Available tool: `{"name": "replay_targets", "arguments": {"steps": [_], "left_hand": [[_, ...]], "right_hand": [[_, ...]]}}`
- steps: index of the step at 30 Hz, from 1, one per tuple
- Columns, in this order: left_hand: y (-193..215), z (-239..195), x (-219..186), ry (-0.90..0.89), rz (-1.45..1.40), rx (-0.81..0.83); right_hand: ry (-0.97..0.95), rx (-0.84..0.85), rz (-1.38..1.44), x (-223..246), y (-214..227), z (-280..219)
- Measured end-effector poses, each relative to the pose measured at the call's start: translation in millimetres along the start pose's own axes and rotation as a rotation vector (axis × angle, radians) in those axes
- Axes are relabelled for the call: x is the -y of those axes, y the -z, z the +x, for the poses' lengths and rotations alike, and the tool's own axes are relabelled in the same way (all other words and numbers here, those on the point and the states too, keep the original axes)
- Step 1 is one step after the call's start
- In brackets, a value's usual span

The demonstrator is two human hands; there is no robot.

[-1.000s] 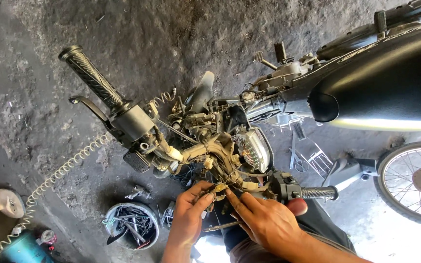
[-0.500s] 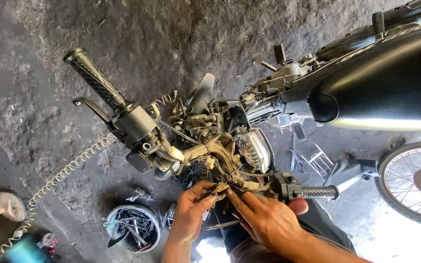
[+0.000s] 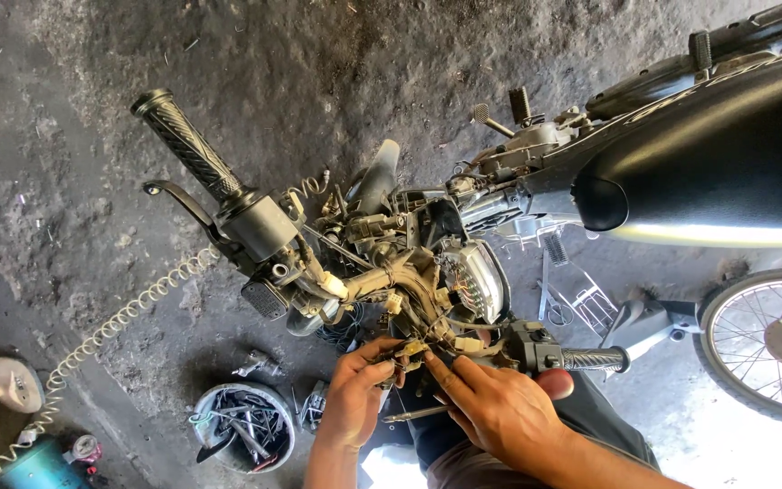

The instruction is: The person removes the motorcycle's instrument cluster and headlight assembly. They then use a screwdriver to detach the headlight bulb from its housing and place the bulb into a plastic bag.

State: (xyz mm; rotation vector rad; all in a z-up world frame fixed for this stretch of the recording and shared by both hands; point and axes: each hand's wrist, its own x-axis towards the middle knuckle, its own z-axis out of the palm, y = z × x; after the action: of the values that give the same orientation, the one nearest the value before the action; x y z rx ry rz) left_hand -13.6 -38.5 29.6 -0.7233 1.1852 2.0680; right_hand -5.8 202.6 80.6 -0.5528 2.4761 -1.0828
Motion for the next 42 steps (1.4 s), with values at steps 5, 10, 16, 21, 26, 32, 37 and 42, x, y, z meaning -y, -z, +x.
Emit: {"name": "replay_targets", "arguments": {"steps": [5, 10, 16, 21, 26, 32, 37, 42], "left_hand": [[-4, -4, -6, 0.012, -0.028, 0.007], [-4, -5, -7, 0.011, -0.065, 0.015], [-12, -4, -15, -0.043, -0.079, 0.008], [-20, -2, -13, -0.102, -0.197, -0.046], [-30, -2, -14, -0.130, -0.213, -0.122], [-27, 5, -2, -0.156, -0.258, -0.156], [-27, 9, 4, -0.158, -0.296, -0.170], [-27, 11, 5, -0.152, -0.351, -0.172]], "right_hand": [[0.017, -0.029, -0.015, 0, -1, 1], [0.034, -0.044, -0.023, 0, 0, 1], [0.100, -0.023, -0.025, -4, -1, -3], [0.145, 0.026, -0.034, -5, 1, -4], [0.162, 0.000, -0.021, -6, 2, -4], [0.186, 0.000, -0.041, -9, 0, -6], [0.208, 0.039, -0.085, -12, -2, -8], [0.206, 0.077, -0.115, -12, -3, -7]]}}
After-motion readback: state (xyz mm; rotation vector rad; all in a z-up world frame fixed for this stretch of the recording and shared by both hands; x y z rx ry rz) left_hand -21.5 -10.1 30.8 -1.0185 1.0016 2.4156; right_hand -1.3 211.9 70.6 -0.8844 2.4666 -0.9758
